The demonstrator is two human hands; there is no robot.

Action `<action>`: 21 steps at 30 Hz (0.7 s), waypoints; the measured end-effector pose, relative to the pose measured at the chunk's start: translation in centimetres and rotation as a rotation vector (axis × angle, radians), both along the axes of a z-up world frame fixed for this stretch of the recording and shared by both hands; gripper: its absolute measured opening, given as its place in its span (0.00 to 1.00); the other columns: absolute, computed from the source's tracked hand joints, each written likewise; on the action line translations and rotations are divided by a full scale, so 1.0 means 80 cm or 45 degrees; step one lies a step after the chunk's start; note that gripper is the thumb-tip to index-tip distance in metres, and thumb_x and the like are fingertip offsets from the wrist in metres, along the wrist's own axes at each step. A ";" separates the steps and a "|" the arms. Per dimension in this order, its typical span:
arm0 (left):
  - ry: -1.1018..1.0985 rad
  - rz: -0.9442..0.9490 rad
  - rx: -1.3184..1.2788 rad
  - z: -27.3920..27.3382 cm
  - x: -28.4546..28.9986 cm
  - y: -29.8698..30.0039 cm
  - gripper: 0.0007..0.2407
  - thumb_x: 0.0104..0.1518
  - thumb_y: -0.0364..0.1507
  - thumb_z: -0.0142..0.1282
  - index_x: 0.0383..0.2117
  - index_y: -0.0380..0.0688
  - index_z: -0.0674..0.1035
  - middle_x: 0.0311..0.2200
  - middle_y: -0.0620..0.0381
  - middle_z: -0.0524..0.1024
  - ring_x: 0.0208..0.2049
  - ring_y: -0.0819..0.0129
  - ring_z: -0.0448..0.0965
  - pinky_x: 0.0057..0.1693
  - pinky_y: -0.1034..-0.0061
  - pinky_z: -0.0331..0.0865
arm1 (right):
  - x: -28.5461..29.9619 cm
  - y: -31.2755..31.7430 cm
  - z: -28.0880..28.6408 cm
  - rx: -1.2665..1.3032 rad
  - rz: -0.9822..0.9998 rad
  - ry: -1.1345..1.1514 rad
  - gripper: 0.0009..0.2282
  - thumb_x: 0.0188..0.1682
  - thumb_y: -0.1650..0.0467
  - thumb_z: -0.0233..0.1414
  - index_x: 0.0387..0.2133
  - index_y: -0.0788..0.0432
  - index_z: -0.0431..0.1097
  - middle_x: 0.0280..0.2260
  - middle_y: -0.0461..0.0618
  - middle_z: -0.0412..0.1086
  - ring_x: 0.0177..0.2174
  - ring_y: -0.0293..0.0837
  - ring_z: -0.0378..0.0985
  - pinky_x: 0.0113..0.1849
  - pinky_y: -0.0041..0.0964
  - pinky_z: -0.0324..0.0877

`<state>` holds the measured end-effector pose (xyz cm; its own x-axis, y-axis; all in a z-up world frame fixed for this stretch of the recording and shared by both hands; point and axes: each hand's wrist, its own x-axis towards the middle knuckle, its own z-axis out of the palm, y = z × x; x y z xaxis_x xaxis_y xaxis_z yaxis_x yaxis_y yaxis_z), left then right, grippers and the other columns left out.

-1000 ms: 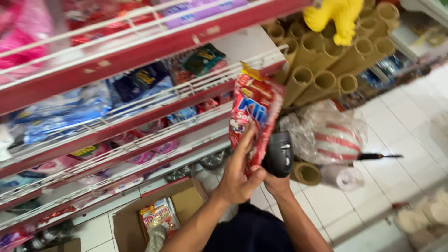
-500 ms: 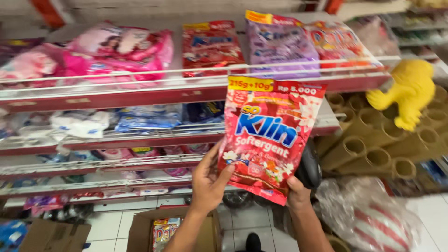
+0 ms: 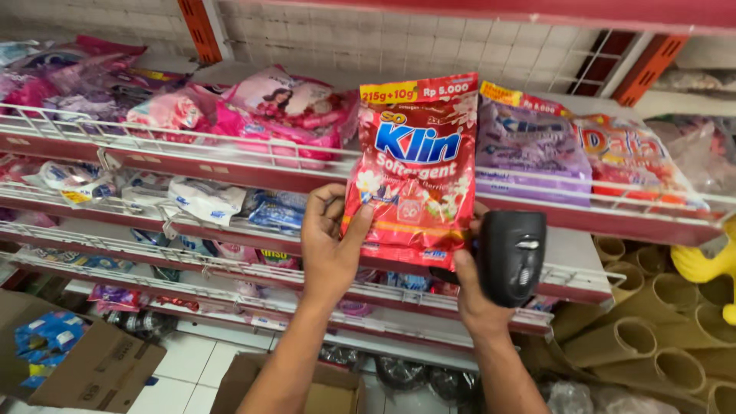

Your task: The person cleans a shelf with a spray bottle and cloth, then picks up detergent packets from a box, scans them with a barcode scanner, and places them on the shelf.

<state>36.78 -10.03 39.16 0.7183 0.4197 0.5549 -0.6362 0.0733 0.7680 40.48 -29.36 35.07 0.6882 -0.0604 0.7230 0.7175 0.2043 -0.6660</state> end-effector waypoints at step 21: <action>-0.077 1.128 1.164 0.057 0.057 0.013 0.12 0.62 0.32 0.61 0.50 0.43 0.78 0.54 0.52 0.77 0.55 0.58 0.77 0.64 0.58 0.49 | 0.031 0.005 0.093 -0.661 -0.592 -0.503 0.20 0.42 0.72 0.64 0.48 0.59 0.68 0.49 0.55 0.71 0.47 0.53 0.71 0.53 0.45 0.61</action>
<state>41.37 -9.03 43.72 0.3531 0.1899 0.9161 -0.2317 -0.9309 0.2823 42.98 -28.93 42.50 0.3625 0.1326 0.9225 0.8556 -0.4399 -0.2730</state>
